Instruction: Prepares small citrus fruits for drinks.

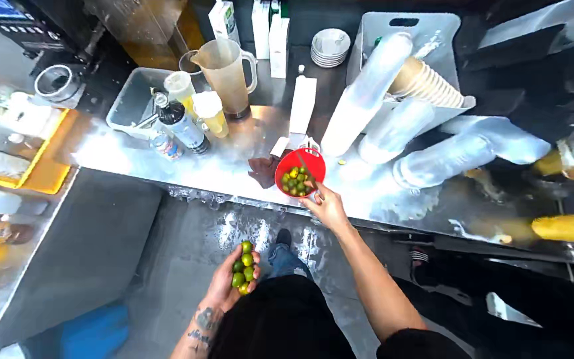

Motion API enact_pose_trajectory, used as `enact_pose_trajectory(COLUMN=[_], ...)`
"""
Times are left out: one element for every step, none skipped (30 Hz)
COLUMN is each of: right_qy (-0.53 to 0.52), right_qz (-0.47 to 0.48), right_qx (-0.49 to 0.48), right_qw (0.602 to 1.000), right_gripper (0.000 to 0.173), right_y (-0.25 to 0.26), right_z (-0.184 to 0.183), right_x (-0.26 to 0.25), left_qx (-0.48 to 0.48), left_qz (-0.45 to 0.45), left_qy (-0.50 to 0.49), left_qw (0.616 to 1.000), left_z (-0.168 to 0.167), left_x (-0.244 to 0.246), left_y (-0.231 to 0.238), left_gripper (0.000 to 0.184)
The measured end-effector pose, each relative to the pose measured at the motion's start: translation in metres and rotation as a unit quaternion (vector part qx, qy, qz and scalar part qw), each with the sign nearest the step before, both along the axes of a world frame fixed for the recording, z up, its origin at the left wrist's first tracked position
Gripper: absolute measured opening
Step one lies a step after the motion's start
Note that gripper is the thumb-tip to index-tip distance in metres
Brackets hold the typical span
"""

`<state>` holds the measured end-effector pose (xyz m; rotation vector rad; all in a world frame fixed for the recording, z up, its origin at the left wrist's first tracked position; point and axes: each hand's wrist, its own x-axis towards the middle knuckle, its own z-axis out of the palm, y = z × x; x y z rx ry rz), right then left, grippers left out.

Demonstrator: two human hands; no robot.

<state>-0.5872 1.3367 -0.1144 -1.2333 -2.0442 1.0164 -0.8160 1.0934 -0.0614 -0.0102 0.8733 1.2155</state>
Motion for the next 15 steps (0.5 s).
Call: enact_pose_trajectory(right_qy=[0.000, 0.002, 0.003, -0.001, -0.005, -0.010, -0.015, -0.020, -0.021, -0.021, -0.025, -0.032, -0.037, -0.039, -0.037], right_qz=[0.001, -0.003, -0.010, -0.021, -0.030, -0.035, -0.038, -0.044, -0.055, -0.067, -0.077, -0.084, -0.088, -0.091, -0.091], right_qx=[-0.007, -0.012, -0.021, -0.032, -0.039, -0.042, -0.044, -0.042, -0.040, -0.034, -0.028, -0.021, -0.016, -0.010, -0.006], right_qw=[1.000, 1.000, 1.000, 0.999, 0.999, 0.998, 0.998, 0.998, 0.997, 0.997, 0.996, 0.996, 0.995, 0.995, 0.995], right_gripper=[0.044, 0.037, 0.034, 0.034, 0.035, 0.036, 0.036, 0.037, 0.036, 0.034, 0.034, 0.034, 0.034, 0.035, 0.037], right_y=[0.006, 0.012, 0.017, 0.021, 0.024, 0.029, 0.033, 0.038, 0.044, 0.050, 0.057, 0.063, 0.068, 0.071, 0.074], right_z=[-0.002, -0.004, -0.005, -0.006, -0.005, -0.004, -0.003, -0.002, -0.001, 0.000, 0.002, 0.005, 0.006, 0.005, 0.005], right_x=[-0.003, -0.005, -0.007, -0.009, -0.011, -0.012, -0.014, -0.016, -0.018, -0.020, -0.021, -0.022, -0.022, -0.022, -0.024], left_qx=[-0.013, -0.027, -0.036, -0.043, -0.047, -0.051, -0.054, -0.058, -0.064, -0.070, -0.075, -0.078, -0.079, -0.082, -0.081], left_qz=[-0.009, -0.016, -0.024, -0.037, -0.054, -0.072, -0.090, -0.108, -0.125, -0.139, -0.148, -0.153, -0.157, -0.154, -0.151], left_qy=[0.016, 0.031, 0.042, 0.051, 0.065, 0.082, 0.099, 0.113, 0.126, 0.137, 0.146, 0.155, 0.159, 0.156, 0.152], left_qw=[1.000, 0.999, 0.998, 0.997, 0.995, 0.993, 0.990, 0.986, 0.982, 0.978, 0.975, 0.973, 0.972, 0.972, 0.973], left_z=[-0.001, -0.004, -0.008, -0.013, -0.020, -0.027, -0.036, -0.045, -0.053, -0.061, -0.067, -0.073, -0.078, -0.082, -0.085], left_x=[-0.005, -0.009, -0.015, -0.021, -0.027, -0.033, -0.039, -0.045, -0.050, -0.055, -0.059, -0.063, -0.069, -0.075, -0.084], left_y=[0.023, 0.047, 0.072, 0.097, 0.122, 0.147, 0.171, 0.193, 0.215, 0.235, 0.253, 0.268, 0.279, 0.287, 0.293], left_gripper=[0.050, 0.049, 0.049, 0.050, 0.050, 0.049, 0.049, 0.048, 0.048, 0.047, 0.046, 0.046, 0.046, 0.047, 0.047])
